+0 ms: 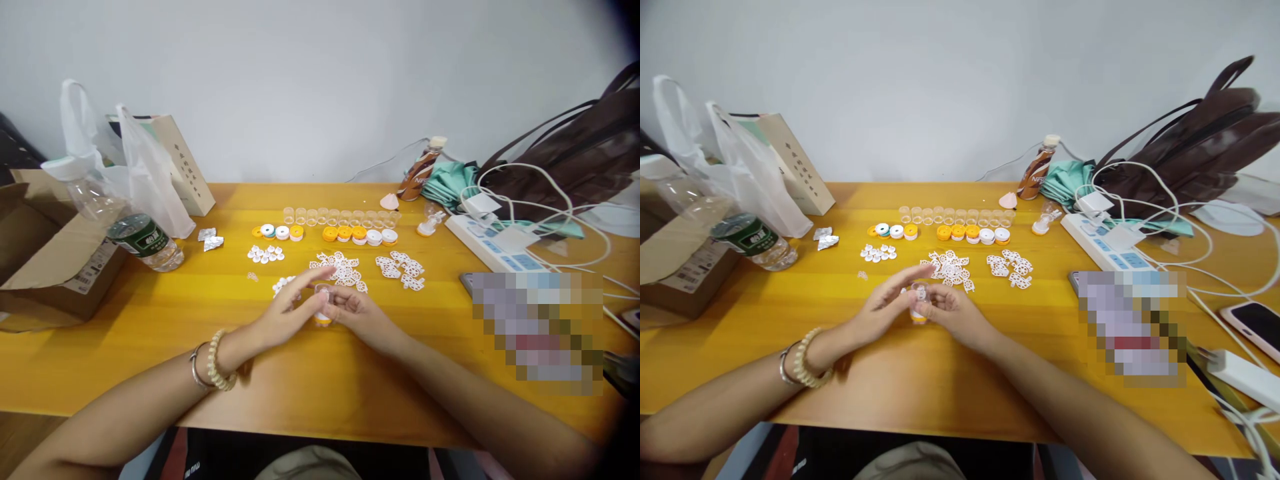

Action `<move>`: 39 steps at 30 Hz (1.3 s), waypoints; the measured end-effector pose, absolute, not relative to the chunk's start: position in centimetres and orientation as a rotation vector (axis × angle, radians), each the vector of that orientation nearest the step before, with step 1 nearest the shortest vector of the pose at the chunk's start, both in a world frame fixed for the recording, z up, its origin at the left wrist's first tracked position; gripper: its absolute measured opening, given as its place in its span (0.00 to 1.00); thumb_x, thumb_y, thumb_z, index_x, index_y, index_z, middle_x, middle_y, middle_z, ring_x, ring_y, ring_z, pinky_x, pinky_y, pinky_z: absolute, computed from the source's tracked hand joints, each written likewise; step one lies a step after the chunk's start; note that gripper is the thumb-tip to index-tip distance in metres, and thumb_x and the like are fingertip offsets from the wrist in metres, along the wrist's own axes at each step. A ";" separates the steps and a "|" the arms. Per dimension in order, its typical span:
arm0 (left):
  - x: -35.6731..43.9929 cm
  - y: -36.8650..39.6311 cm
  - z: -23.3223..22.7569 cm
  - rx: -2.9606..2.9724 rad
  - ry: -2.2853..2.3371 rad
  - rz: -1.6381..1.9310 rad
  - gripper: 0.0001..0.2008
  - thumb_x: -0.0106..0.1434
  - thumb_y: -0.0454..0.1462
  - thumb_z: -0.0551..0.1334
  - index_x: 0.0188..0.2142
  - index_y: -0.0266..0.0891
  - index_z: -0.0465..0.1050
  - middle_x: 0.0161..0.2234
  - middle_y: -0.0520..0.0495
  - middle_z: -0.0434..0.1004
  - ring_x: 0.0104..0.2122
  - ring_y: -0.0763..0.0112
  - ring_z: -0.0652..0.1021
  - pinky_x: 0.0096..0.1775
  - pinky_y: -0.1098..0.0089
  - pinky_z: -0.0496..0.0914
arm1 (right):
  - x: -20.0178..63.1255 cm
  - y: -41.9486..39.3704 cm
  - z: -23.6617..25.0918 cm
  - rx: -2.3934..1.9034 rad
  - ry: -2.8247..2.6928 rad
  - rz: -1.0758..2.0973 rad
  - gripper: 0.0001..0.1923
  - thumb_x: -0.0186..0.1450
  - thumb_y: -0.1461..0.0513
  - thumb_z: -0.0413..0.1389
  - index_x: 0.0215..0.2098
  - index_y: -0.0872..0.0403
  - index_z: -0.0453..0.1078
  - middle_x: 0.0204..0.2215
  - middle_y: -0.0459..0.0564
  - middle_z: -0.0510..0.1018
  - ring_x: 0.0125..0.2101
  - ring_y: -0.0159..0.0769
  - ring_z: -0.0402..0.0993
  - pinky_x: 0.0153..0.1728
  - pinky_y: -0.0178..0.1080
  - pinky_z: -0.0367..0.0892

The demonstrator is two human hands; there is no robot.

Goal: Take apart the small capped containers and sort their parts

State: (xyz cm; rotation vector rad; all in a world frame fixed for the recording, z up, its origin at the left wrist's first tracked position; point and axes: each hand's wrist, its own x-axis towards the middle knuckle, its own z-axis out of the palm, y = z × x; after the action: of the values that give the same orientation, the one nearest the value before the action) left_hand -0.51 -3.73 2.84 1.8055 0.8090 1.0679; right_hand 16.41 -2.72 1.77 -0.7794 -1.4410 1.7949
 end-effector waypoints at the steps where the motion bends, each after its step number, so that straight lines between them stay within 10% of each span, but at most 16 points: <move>1: -0.6 -3.5 2.8 1.789 0.784 1.023 0.16 0.65 0.37 0.54 0.52 0.42 0.65 0.52 0.43 0.68 0.52 0.64 0.68 0.54 0.62 0.61 | 16.4 -2.7 1.6 -0.778 -1.442 1.816 0.13 0.55 0.55 0.61 0.34 0.54 0.70 0.32 0.45 0.75 0.33 0.31 0.72 0.40 0.38 0.67; 6: -0.5 -3.1 2.8 1.657 0.936 1.143 0.12 0.59 0.39 0.62 0.42 0.38 0.71 0.36 0.46 0.74 0.37 0.68 0.73 0.41 0.68 0.68 | 16.1 -3.0 1.5 -0.785 -1.396 1.891 0.15 0.53 0.60 0.63 0.39 0.53 0.70 0.35 0.46 0.76 0.37 0.32 0.73 0.45 0.39 0.65; 12: -1.6 -2.6 5.0 1.695 0.688 0.819 0.17 0.63 0.37 0.57 0.52 0.42 0.65 0.48 0.43 0.71 0.49 0.63 0.71 0.49 0.62 0.65 | 16.1 -2.9 1.5 -0.820 -1.318 1.779 0.22 0.48 0.63 0.66 0.40 0.51 0.67 0.37 0.45 0.77 0.38 0.32 0.74 0.44 0.39 0.67; 20: -0.7 -2.8 3.7 1.723 1.147 1.067 0.15 0.53 0.42 0.67 0.34 0.37 0.66 0.29 0.51 0.71 0.30 0.74 0.70 0.33 0.72 0.65 | 15.4 -3.3 0.9 -0.864 -1.257 1.620 0.20 0.46 0.63 0.67 0.35 0.51 0.66 0.35 0.45 0.77 0.39 0.33 0.74 0.46 0.40 0.67; 26: -2.1 -2.4 5.5 1.810 0.725 0.779 0.24 0.60 0.35 0.61 0.55 0.44 0.58 0.54 0.42 0.63 0.49 0.65 0.70 0.46 0.66 0.67 | 15.5 -3.3 1.3 -0.839 -1.239 1.712 0.17 0.48 0.64 0.66 0.35 0.52 0.68 0.38 0.46 0.77 0.38 0.33 0.74 0.47 0.41 0.67; 31: -2.9 -1.9 6.4 2.096 0.911 0.776 0.16 0.58 0.39 0.63 0.46 0.42 0.70 0.41 0.45 0.73 0.40 0.66 0.73 0.44 0.64 0.67 | 15.5 -3.3 1.1 -0.840 -1.223 1.759 0.18 0.47 0.65 0.66 0.35 0.52 0.67 0.35 0.43 0.77 0.36 0.29 0.74 0.43 0.37 0.67; 35: -2.8 -2.1 6.4 2.181 0.787 0.679 0.22 0.60 0.38 0.61 0.54 0.44 0.63 0.50 0.43 0.69 0.46 0.65 0.71 0.47 0.64 0.66 | 15.4 -3.3 0.8 -0.824 -1.204 1.751 0.18 0.47 0.65 0.66 0.34 0.52 0.66 0.34 0.43 0.76 0.35 0.28 0.73 0.42 0.35 0.66; 39: -2.0 -2.6 6.3 2.160 1.023 0.811 0.09 0.59 0.41 0.62 0.37 0.38 0.73 0.32 0.48 0.75 0.32 0.72 0.74 0.36 0.70 0.67 | 15.2 -3.3 0.5 -0.805 -1.210 1.721 0.19 0.45 0.67 0.66 0.31 0.52 0.63 0.29 0.40 0.75 0.31 0.26 0.72 0.36 0.32 0.66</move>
State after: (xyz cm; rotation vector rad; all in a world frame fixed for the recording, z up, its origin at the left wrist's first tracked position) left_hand -2.05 -2.57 6.29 2.1595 1.0235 0.8114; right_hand 15.25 -3.32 0.51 -0.8049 -1.2102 1.7207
